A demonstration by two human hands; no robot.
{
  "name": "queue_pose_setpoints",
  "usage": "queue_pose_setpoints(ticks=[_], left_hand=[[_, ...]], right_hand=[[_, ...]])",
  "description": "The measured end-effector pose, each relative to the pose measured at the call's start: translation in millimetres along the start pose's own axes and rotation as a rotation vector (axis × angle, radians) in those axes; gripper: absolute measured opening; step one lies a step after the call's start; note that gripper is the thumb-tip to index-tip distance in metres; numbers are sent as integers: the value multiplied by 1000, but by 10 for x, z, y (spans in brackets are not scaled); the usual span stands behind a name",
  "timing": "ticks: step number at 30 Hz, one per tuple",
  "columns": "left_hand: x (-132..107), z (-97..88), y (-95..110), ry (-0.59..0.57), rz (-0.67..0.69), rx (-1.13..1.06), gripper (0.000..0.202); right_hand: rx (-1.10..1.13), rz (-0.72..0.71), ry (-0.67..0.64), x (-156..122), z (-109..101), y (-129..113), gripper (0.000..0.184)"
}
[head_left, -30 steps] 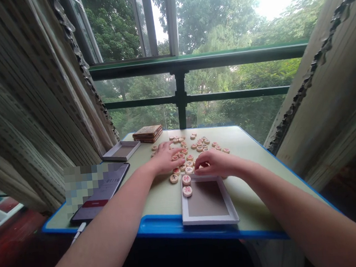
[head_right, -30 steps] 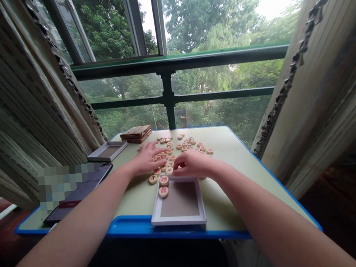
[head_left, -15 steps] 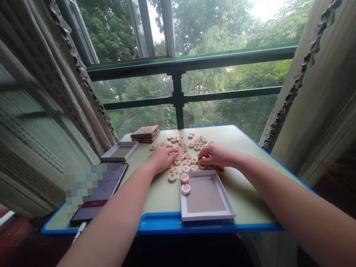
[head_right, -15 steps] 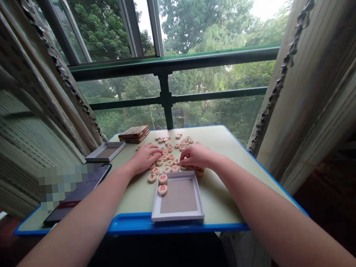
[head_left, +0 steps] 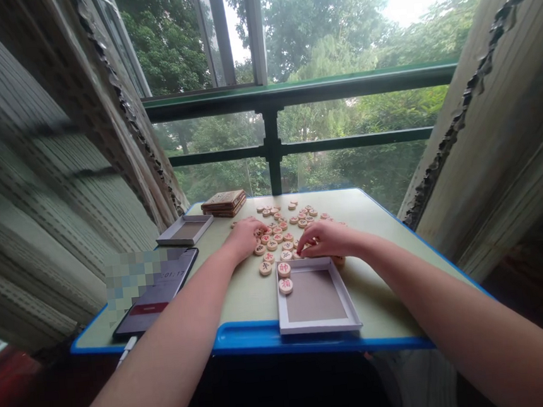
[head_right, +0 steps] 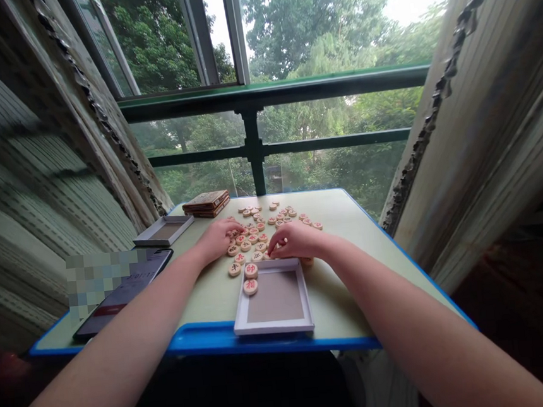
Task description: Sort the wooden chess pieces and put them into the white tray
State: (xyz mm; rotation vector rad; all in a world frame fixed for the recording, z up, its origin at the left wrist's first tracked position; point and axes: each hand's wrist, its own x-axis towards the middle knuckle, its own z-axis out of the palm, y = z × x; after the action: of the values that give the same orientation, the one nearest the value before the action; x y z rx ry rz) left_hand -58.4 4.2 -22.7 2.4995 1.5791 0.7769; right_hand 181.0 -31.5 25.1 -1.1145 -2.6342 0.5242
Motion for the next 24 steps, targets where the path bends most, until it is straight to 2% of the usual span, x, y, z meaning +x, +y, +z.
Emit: queue_pose_setpoints(ticks=[3, 7, 10, 14, 17, 19, 21, 24], left_hand=[[-1, -16, 0, -8, -2, -14, 42], [-14, -40, 34, -3, -28, 13, 26], [-25, -51, 65, 19, -58, 52, 29], [-36, -65, 93, -43, -23, 70, 29], [-37, -68, 99, -37, -11, 75, 26], [-33, -58, 90, -29, 2, 75, 24], [-27, -38, 71, -27, 15, 72, 24], [-21, -6, 42, -22, 14, 66, 26]], right_hand=[[-26, 48, 7, 12, 0, 43, 17], [-85, 90, 38, 28, -4, 80, 17], [-134, 97, 69, 35, 17, 88, 19], [-155, 86, 78, 42, 44, 94, 22], [-130, 94, 87, 23, 12, 68, 22], [-78, 86, 54, -10, -33, 14, 26], [-30, 77, -38, -49, -73, -62, 27], [-41, 96, -146, -83, -85, -162, 17]])
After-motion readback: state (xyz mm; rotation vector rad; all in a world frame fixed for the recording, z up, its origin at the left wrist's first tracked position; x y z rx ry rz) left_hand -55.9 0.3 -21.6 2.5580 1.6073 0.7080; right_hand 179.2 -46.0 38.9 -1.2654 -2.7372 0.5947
